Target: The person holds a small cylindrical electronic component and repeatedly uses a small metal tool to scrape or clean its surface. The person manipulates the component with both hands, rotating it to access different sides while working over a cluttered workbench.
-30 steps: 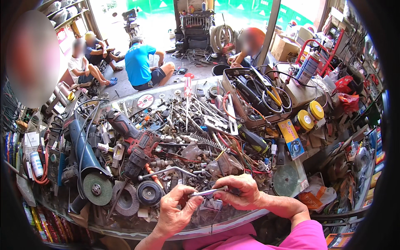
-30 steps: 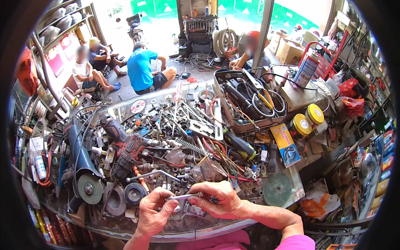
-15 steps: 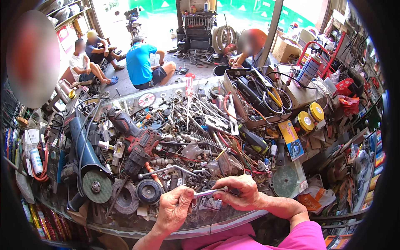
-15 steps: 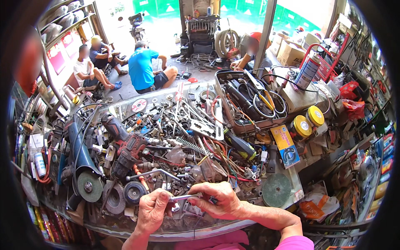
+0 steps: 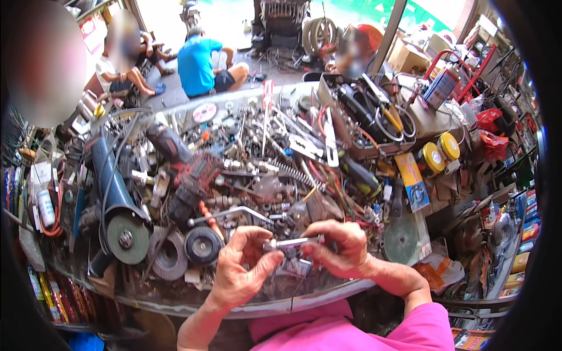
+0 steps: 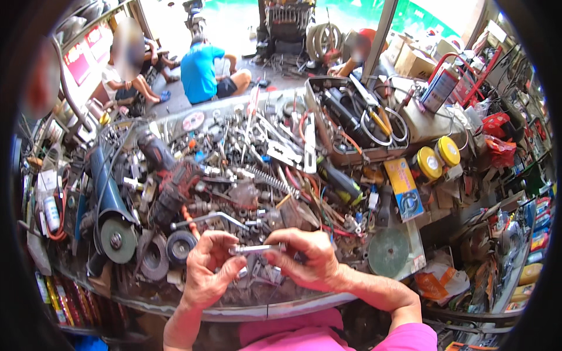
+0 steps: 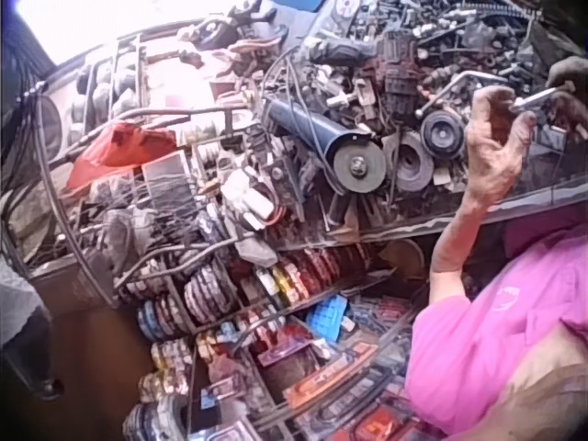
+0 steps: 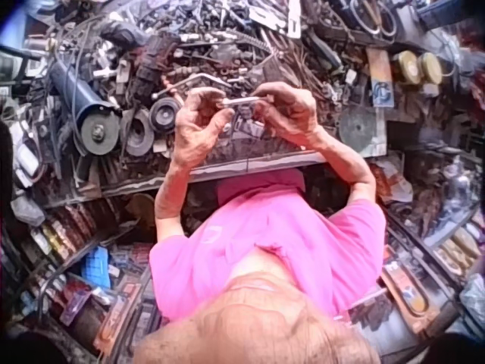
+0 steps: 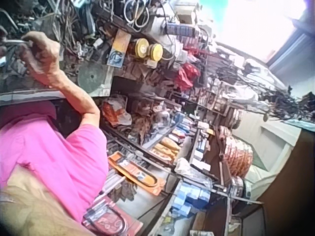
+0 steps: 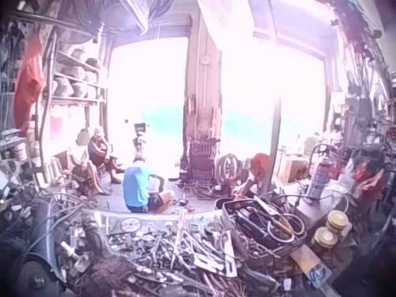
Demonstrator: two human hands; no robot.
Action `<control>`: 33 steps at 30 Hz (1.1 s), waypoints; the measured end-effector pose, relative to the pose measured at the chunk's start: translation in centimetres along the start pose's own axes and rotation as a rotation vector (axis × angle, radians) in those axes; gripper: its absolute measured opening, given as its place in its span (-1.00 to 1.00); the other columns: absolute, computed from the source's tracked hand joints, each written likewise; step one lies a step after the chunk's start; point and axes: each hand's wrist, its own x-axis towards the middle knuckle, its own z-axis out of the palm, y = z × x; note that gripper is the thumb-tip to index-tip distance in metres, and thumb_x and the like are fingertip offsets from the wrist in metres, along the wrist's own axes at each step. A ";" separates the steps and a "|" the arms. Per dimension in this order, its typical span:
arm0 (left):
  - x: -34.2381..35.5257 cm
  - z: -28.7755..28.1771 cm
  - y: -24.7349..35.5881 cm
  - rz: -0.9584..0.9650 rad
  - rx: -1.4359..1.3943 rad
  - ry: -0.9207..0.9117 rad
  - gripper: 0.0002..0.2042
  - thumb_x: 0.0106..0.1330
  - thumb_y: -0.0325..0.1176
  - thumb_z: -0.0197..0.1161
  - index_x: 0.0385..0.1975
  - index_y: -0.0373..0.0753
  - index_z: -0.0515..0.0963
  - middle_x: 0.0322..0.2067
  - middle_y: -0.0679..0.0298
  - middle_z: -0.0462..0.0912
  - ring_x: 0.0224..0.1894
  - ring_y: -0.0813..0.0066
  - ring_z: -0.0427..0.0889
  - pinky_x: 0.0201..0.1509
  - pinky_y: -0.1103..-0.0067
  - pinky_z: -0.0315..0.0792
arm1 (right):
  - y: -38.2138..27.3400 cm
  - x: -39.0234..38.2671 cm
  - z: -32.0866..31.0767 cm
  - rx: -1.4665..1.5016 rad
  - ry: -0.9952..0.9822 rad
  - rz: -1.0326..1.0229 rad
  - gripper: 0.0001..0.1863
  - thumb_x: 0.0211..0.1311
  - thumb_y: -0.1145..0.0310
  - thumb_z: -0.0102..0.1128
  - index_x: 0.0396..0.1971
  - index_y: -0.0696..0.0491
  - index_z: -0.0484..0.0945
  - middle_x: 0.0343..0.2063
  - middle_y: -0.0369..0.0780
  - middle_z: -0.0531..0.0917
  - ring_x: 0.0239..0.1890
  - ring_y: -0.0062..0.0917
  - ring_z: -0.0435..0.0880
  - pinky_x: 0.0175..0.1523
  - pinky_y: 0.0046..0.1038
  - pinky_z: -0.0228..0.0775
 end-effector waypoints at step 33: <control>0.0 -0.5 0.5 -0.094 -0.123 0.015 -0.82 0.33 -0.40 0.27 -0.18 -0.34 0.53 -0.44 0.34 0.58 -0.56 0.76 0.47 -0.51 0.78 0.37 | -0.4 -0.1 -0.4 -0.032 -0.075 -0.087 -0.84 0.18 0.51 0.32 -0.26 0.22 0.59 -0.56 -0.24 0.67 -0.64 -0.66 0.66 -0.61 -0.66 0.45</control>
